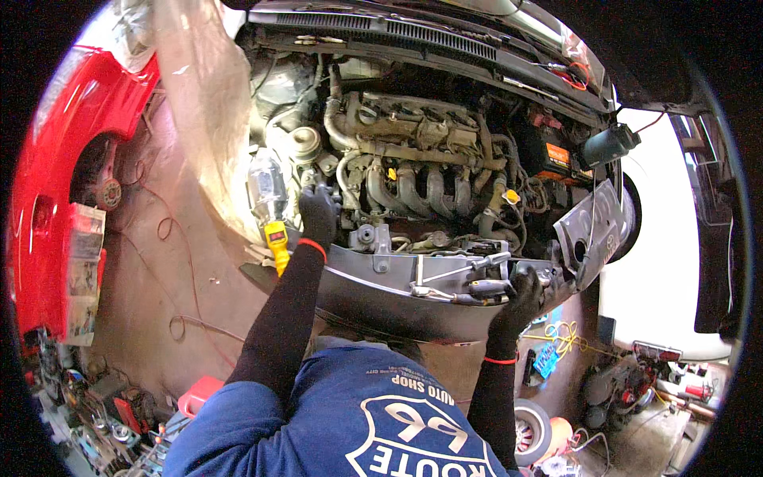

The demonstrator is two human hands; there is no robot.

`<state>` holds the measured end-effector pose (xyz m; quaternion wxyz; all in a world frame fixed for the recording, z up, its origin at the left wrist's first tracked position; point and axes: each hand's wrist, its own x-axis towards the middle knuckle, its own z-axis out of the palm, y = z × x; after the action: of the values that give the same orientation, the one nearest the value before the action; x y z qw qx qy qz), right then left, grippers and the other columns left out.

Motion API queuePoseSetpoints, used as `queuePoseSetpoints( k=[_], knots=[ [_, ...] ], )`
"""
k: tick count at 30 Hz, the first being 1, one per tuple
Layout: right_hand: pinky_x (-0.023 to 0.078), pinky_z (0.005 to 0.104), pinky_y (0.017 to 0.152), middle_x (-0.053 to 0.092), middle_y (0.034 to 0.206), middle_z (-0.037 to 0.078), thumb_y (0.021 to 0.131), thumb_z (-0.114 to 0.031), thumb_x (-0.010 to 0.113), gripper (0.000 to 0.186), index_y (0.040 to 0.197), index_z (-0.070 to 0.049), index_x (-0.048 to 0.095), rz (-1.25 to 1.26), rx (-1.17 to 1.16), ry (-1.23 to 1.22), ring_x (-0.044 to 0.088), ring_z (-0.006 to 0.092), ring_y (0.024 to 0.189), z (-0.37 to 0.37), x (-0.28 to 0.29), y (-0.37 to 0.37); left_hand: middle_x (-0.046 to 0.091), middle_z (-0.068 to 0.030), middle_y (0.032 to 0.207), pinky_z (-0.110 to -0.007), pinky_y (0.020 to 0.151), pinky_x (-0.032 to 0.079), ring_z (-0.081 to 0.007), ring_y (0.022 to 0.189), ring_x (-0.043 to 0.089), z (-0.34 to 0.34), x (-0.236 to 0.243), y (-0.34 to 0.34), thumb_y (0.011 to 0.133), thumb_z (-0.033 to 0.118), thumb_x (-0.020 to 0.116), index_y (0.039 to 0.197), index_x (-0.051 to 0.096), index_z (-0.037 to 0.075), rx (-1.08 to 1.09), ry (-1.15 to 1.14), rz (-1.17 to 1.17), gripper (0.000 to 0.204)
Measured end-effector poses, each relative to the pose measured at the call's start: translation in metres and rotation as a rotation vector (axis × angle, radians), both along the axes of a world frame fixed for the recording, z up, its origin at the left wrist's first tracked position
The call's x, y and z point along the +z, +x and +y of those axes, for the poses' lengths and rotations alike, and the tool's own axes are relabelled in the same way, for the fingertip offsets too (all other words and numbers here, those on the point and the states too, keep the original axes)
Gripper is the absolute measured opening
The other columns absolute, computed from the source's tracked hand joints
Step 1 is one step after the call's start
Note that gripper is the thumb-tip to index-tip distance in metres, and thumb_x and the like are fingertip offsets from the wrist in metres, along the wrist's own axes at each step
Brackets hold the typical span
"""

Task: The person retrieves a socket from a tool rack, then uses a ratchet to loosen and remove bolts from the engine bay of a red car. The person continues to remove additional bolts from the engine area.

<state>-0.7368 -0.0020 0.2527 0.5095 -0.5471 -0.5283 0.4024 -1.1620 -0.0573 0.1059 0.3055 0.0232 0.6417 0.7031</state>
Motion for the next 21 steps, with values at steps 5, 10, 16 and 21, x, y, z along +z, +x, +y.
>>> queuePoseSetpoints(
  k=[5,10,16,21],
  knots=[
    [0.047,0.0424,0.099,0.05,0.145,0.009,0.101,-0.024,0.047,0.046,0.144,-0.006,0.047,-0.085,-0.282,-0.163,0.052,0.0284,0.127,-0.028,-0.055,0.115,0.071,-0.0174,0.081,-0.044,0.063,0.054,-0.0338,0.074,0.07,0.031,-0.149,-0.061,0.092,0.016,0.056,0.099,0.064,0.005,-0.567,-0.546,0.913,0.016],
    [0.045,0.0395,0.098,0.05,0.144,0.007,0.1,-0.026,0.05,0.047,0.143,-0.009,0.047,0.055,-0.262,-0.325,0.052,0.024,0.12,-0.104,-0.058,0.146,0.069,-0.0157,0.1,-0.042,0.077,0.053,-0.0302,0.09,0.068,0.085,-0.17,-0.049,0.095,0.016,0.053,0.114,0.061,0.004,-0.6,0.146,0.704,0.023],
    [0.04,0.0395,0.104,0.045,0.152,0.011,0.098,-0.02,0.051,0.054,0.149,-0.006,0.039,-0.247,-0.444,-0.501,0.049,0.0254,0.129,-0.156,-0.063,0.178,0.067,-0.0138,0.123,-0.04,0.095,0.051,-0.026,0.109,0.065,0.109,-0.136,-0.031,0.098,0.016,0.05,0.131,0.058,0.004,-0.511,0.895,0.365,0.035],
    [0.044,0.0385,0.1,0.054,0.137,0.015,0.09,-0.005,0.051,0.05,0.14,0.002,0.049,-1.319,-0.04,-0.117,0.055,0.0297,0.117,-0.152,-0.072,0.194,0.066,-0.0131,0.125,-0.045,0.098,0.05,-0.0307,0.109,0.064,0.104,-0.12,-0.019,0.101,0.033,0.045,0.129,0.06,0.004,-0.194,0.546,-0.886,0.043]
  ],
)
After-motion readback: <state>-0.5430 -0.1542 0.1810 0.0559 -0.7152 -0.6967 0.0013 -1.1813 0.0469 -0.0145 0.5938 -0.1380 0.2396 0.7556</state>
